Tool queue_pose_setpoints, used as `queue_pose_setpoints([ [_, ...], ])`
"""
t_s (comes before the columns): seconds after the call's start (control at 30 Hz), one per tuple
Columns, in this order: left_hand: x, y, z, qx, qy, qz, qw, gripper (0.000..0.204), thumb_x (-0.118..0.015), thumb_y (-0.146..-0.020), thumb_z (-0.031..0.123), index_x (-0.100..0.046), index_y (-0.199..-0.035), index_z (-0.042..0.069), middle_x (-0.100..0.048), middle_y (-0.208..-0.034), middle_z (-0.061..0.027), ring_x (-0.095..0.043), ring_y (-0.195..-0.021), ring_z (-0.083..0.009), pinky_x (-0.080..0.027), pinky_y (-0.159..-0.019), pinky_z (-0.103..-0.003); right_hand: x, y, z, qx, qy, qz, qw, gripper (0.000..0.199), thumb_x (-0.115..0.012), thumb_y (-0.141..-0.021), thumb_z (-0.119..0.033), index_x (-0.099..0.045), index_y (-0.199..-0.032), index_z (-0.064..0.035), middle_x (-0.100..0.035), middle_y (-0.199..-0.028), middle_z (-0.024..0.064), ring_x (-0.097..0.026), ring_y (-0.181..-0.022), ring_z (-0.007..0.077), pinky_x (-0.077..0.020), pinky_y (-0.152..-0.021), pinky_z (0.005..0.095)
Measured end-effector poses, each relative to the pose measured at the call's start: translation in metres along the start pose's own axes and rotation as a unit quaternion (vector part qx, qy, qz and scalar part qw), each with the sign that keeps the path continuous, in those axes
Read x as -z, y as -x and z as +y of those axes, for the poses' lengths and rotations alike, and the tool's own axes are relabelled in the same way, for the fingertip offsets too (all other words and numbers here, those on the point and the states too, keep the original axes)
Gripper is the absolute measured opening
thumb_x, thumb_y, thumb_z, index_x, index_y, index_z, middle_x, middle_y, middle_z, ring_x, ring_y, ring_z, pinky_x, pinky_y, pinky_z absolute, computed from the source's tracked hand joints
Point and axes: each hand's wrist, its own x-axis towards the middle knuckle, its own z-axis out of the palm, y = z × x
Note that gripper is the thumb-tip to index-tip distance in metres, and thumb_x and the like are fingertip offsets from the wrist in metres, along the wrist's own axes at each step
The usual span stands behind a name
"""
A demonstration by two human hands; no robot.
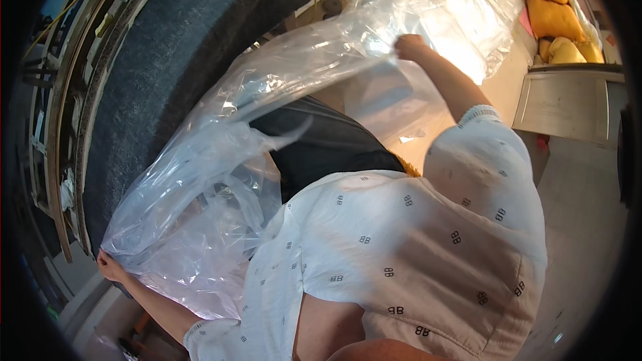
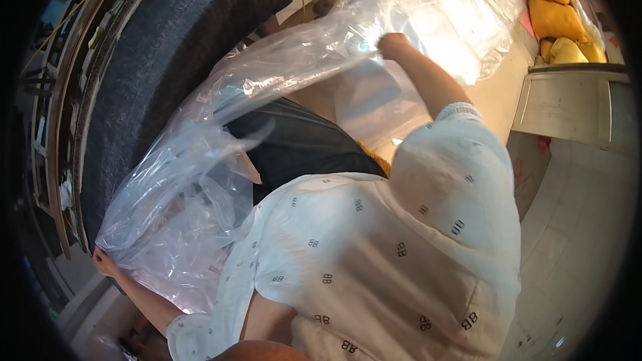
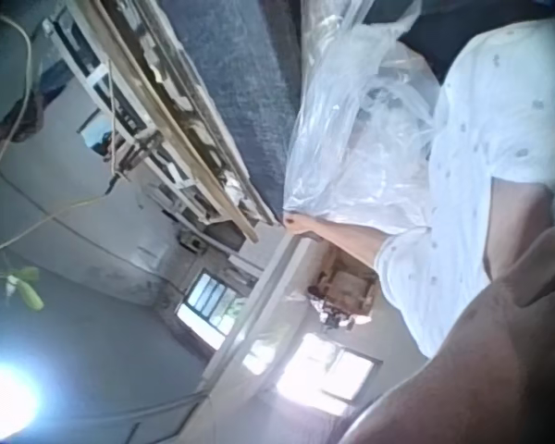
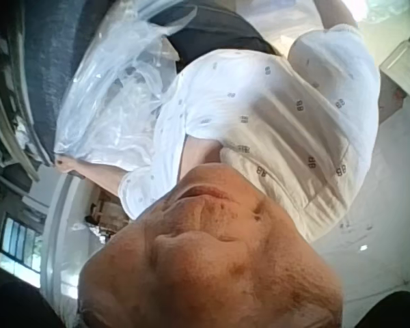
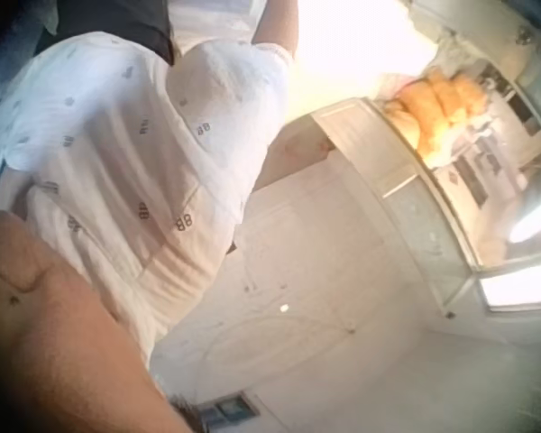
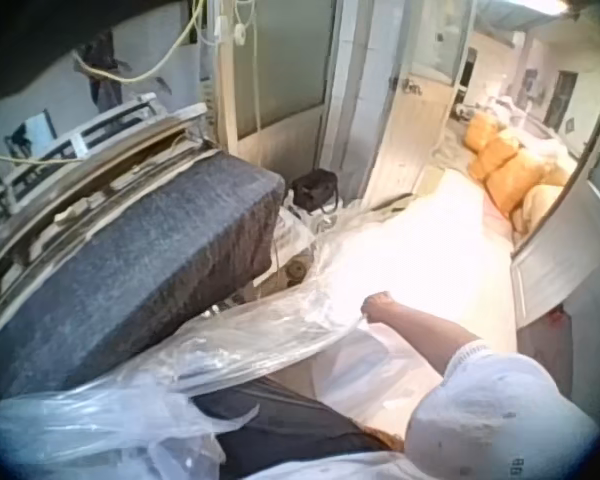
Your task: Manually wrapping a large rectangular object with a large clear plastic sheet.
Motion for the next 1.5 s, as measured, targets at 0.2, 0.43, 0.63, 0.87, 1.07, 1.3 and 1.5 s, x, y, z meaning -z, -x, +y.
queue_pose_setpoints([
  [0.2, -0.018, -0.013, 0.0, 0.019, -0.004, 0.015, 1.0, 0.038, -0.055, -0.082, 0.042, -0.065, -0.092, 0.007, -0.065, -0.087, -0.0095, -0.059, -0.078, -0.0223, -0.044, -0.071, -0.031, 0.111, -0.018, 0.181, -0.041, -0.41, 0.201, 0.888, 0.029, -0.043, -0.077, -0.008, -0.066, -0.095, -0.0125, -0.064, -0.079, 0.0075, -0.061, -0.066, 0.0153, -0.0469, -0.053, 0.0279],
  [0.43, -0.019, -0.003, -0.013, 0.08, -0.021, 0.019, 0.996, 0.036, -0.056, -0.081, 0.04, -0.065, -0.089, 0.006, -0.065, -0.081, -0.0099, -0.059, -0.074, -0.0235, -0.044, -0.069, -0.031, 0.385, -0.011, 0.096, 0.159, -0.607, 0.61, 0.484, 0.025, -0.052, -0.08, -0.016, -0.052, -0.103, -0.0069, -0.052, -0.1, 0.0117, -0.053, -0.085, 0.0276, -0.0444, -0.074, 0.0334],
  [0.63, -0.002, 0.028, -0.003, 0.077, 0.067, 0.017, 0.995, 0.034, -0.058, -0.08, 0.038, -0.065, -0.085, 0.004, -0.063, -0.076, -0.0073, -0.055, -0.068, -0.0182, -0.043, -0.065, -0.03, 0.32, -0.053, -0.062, 0.331, -0.315, 0.486, 0.745, 0.04, -0.044, -0.088, -0.033, -0.05, -0.114, -0.0034, -0.056, -0.11, 0.0114, -0.05, -0.105, 0.0251, -0.0365, -0.092, 0.0333],
  [0.87, 0.016, 0.021, -0.034, 0.162, 0.2, -0.172, 0.951, 0.035, -0.06, -0.08, 0.039, -0.064, -0.085, 0.004, -0.056, -0.074, 0.0008, -0.046, -0.065, -0.009, -0.039, -0.061, -0.023, 0.343, -0.094, -0.086, 0.125, -0.178, 0.508, 0.834, 0.048, -0.044, -0.085, -0.045, -0.05, -0.121, -0.0144, -0.048, -0.123, 0.0121, -0.046, -0.112, 0.0276, -0.0328, -0.097, 0.0339],
  [1.07, -0.036, -0.018, 0.04, 0.119, -0.006, 0.036, 0.992, 0.053, -0.05, -0.074, 0.061, -0.067, -0.095, 0.016, -0.064, -0.096, -0.0089, -0.058, -0.094, -0.0269, -0.043, -0.082, -0.035, 0.345, -0.18, 0.014, -0.02, -0.294, 0.238, 0.926, 0.058, -0.043, -0.084, -0.051, -0.051, -0.118, -0.0046, -0.051, -0.119, 0.0157, -0.052, -0.105, 0.0292, -0.0372, -0.09, 0.0337],
  [1.3, -0.043, -0.023, -0.016, 0.238, -0.045, 0.092, 0.966, 0.04, -0.062, -0.067, 0.052, -0.071, -0.083, 0.016, -0.067, -0.081, -0.0072, -0.062, -0.08, -0.0225, -0.044, -0.075, -0.029, 0.313, 0.023, -0.119, 0.363, -0.663, -0.058, 0.652, 0.034, -0.041, -0.09, -0.035, -0.058, -0.089, -0.0057, -0.057, -0.081, 0.0011, -0.054, -0.072, 0.009, -0.0442, -0.069, 0.0222],
  [1.5, -0.051, -0.047, -0.037, 0.271, 0.142, 0.192, 0.932, 0.049, -0.059, -0.063, 0.056, -0.071, -0.082, 0.012, -0.067, -0.083, -0.008, -0.062, -0.079, -0.0266, -0.047, -0.072, -0.032, 0.164, 0.156, -0.252, 0.417, -0.558, -0.325, 0.64, 0.046, -0.06, -0.082, -0.025, -0.047, -0.121, -0.0024, -0.058, -0.097, 0.0086, -0.057, -0.081, 0.0114, -0.0453, -0.073, 0.0227],
])
